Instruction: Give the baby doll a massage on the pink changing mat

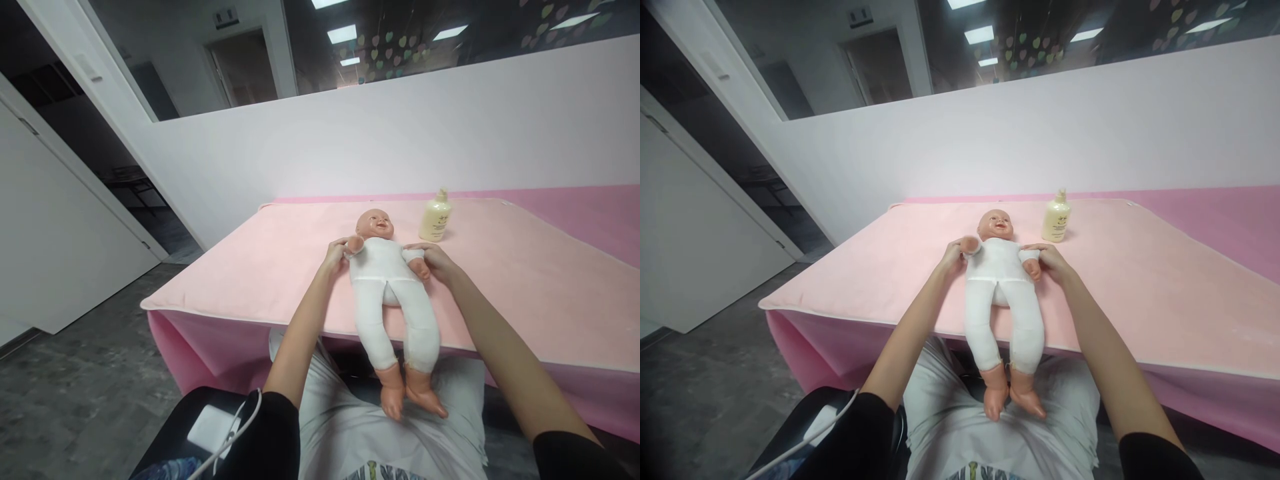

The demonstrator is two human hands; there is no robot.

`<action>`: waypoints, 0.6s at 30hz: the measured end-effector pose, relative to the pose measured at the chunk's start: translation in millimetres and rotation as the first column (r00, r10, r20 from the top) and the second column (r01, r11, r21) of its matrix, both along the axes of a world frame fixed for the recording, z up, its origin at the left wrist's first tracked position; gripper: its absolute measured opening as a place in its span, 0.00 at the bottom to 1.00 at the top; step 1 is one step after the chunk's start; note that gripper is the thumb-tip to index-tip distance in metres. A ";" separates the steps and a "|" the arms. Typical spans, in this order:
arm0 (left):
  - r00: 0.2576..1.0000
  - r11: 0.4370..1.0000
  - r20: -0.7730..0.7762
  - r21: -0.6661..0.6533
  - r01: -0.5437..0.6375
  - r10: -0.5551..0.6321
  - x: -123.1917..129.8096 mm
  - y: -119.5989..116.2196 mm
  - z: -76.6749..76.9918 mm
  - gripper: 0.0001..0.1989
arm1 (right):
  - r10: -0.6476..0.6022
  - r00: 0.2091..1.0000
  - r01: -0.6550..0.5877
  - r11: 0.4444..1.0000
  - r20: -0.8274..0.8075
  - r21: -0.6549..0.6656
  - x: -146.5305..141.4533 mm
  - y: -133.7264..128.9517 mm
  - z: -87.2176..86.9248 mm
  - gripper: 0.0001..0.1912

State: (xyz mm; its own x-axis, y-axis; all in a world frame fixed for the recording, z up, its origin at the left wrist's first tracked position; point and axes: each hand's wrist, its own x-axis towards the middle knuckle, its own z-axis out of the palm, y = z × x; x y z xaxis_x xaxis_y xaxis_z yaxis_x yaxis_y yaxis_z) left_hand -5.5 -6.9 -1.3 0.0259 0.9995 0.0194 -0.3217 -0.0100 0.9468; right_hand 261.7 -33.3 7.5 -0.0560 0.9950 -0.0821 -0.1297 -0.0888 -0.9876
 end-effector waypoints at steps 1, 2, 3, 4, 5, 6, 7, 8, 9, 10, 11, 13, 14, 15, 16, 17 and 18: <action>1.000 1.000 -0.001 -0.007 -0.013 0.013 0.4 0.0 -0.2 0.15 | 0.005 1.000 -0.005 1.000 -0.002 -0.016 -0.2 -0.4 1.0 0.11; 1.000 1.000 -0.003 -0.010 -0.028 0.028 0.8 0.1 -0.5 0.15 | -0.006 1.000 0.006 1.000 -0.002 -0.026 -0.9 -0.9 1.6 0.11; 0.999 0.999 -0.007 -0.009 -0.039 0.039 1.4 0.3 -0.9 0.14 | -0.033 0.999 0.033 0.999 0.000 -0.028 -1.9 -1.4 1.9 0.12; 0.999 0.999 -0.006 -0.004 -0.044 0.044 2.0 0.6 -1.4 0.14 | -0.065 0.998 0.065 0.998 -0.001 -0.021 -3.1 -1.9 1.7 0.13; 0.999 0.999 0.000 0.002 -0.041 0.041 2.6 0.9 -2.0 0.15 | -0.089 0.996 0.089 0.996 -0.006 -0.005 -4.5 -2.2 1.0 0.15; 0.999 0.999 0.011 0.010 -0.033 0.033 3.2 1.3 -2.6 0.16 | -0.101 0.995 0.102 0.995 -0.015 0.017 -5.7 -2.1 -0.2 0.16; 0.999 1.000 0.026 0.022 -0.019 0.018 3.7 1.9 -3.3 0.17 | -0.104 0.994 0.105 0.994 -0.023 0.039 -6.8 -1.7 -1.6 0.18; 0.999 0.999 0.042 0.037 -0.003 0.001 3.9 2.5 -3.9 0.18 | -0.099 0.995 0.101 0.993 -0.030 0.056 -7.5 -0.8 -3.3 0.20; 0.998 0.999 0.055 0.052 0.011 -0.014 4.0 3.2 -4.5 0.18 | -0.094 0.995 0.096 0.993 -0.036 0.066 -7.8 0.5 -5.0 0.22; 0.998 0.998 0.062 0.064 0.020 -0.024 3.9 3.9 -5.0 0.18 | -0.092 0.995 0.095 0.993 -0.040 0.066 -7.9 2.1 -6.6 0.23; 0.998 0.997 0.063 0.073 0.024 -0.029 3.6 4.7 -5.3 0.18 | -0.098 0.994 0.100 0.993 -0.043 0.059 -7.8 3.7 -7.9 0.25; 0.998 0.997 0.066 0.078 0.020 -0.025 2.9 5.8 -5.5 0.16 | -0.106 0.993 0.108 0.993 -0.053 0.046 -7.2 6.6 -9.5 0.28; 0.998 0.997 0.066 0.080 0.016 -0.021 2.5 6.0 -5.2 0.15 | -0.105 0.993 0.108 0.993 -0.059 0.047 -6.9 7.5 -9.8 0.29; 0.997 0.996 0.068 0.084 0.016 -0.021 2.3 5.9 -4.9 0.15 | -0.103 0.993 0.107 0.993 -0.063 0.049 -6.6 8.1 -9.8 0.30; 0.997 0.996 0.069 0.091 0.020 -0.026 2.1 5.4 -4.3 0.15 | -0.102 0.993 0.106 0.993 -0.063 0.052 -6.3 8.4 -9.7 0.30; 0.997 0.994 0.069 0.102 0.030 -0.037 2.0 4.5 -3.7 0.15 | -0.102 0.993 0.105 0.993 -0.059 0.056 -6.0 8.4 -9.5 0.30; 0.996 0.992 0.069 0.116 0.042 -0.050 2.0 3.4 -3.0 0.16 | -0.100 0.994 0.104 0.993 -0.053 0.061 -5.8 8.4 -9.4 0.30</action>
State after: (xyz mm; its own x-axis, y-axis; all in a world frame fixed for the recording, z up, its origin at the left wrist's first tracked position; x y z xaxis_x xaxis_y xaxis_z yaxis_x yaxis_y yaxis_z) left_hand -3.5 -3.5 -4.3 0.0666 0.9883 0.1371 -0.3910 -0.1006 0.9149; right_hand 256.0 -24.9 -1.9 0.0436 0.9989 -0.0186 -0.1840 -0.0102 -0.9829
